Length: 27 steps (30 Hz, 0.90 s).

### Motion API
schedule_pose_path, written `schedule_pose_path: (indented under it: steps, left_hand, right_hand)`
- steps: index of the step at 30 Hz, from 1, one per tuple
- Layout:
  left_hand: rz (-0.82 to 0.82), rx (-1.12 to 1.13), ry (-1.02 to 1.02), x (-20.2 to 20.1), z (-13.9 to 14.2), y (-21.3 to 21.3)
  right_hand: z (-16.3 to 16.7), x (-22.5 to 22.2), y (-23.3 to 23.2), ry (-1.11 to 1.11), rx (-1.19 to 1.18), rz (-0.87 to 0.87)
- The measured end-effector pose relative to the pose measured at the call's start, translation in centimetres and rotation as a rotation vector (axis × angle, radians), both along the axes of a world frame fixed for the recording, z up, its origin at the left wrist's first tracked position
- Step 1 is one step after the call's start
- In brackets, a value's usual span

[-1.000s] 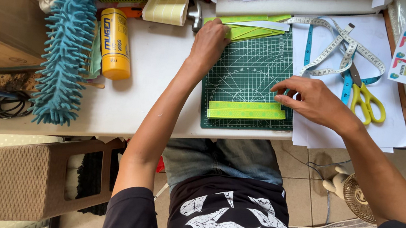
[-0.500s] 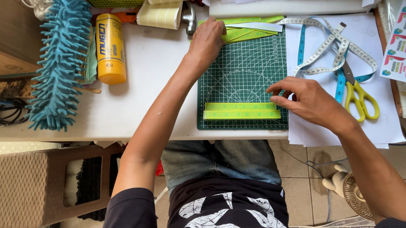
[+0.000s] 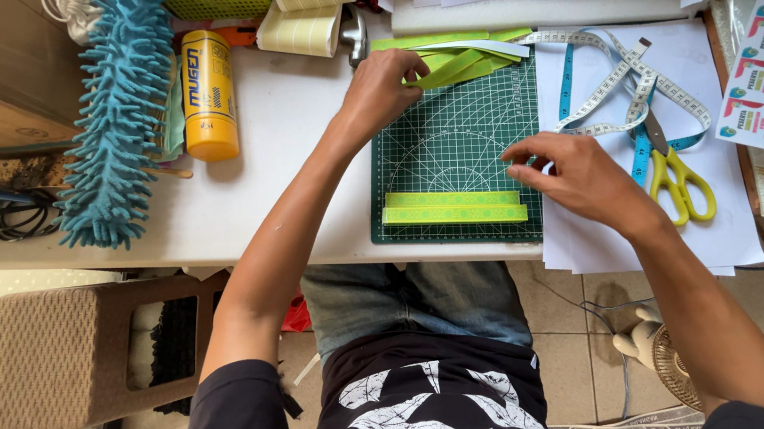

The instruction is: The person folds long green hook-and-loop strips in half and stacks the folded pieces on the cutting mat, repeating with one strip at a time. They then pick up a printed paper sheet, cut a piece from it with scissors, and bend and flex a white strip in their hands.

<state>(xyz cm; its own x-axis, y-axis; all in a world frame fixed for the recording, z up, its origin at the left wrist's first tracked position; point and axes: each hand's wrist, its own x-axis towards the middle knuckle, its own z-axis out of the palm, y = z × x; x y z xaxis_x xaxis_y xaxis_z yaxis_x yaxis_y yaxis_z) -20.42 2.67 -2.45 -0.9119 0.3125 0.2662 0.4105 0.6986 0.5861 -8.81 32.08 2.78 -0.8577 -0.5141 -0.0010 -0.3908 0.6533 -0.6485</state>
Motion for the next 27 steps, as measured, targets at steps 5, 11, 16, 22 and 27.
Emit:
schedule_pose_path:
  steps: [5,11,16,22,27]
  left_hand:
    - [-0.160,-0.061,-0.010,1.9,1.0,0.1]
    - [-0.236,-0.051,-0.040,4.4,2.3,0.8]
    - [-0.207,-0.045,-0.094,5.6,3.2,0.0]
    - [-0.188,-0.030,-0.097,6.5,2.1,-0.8]
    - [-0.196,-0.054,-0.051,7.0,0.7,-0.9]
  right_hand:
    - [-0.6,-2.5,-1.3,0.148,0.057,-0.027]
    - [-1.6,-6.2,-5.2,0.984,0.223,0.162]
    - [-2.3,-7.2,-6.4,0.327,0.390,0.173]
    - [-2.4,-6.3,-4.3,0.248,0.341,0.145]
    - [-2.3,-5.0,-3.6,0.149,0.338,0.102]
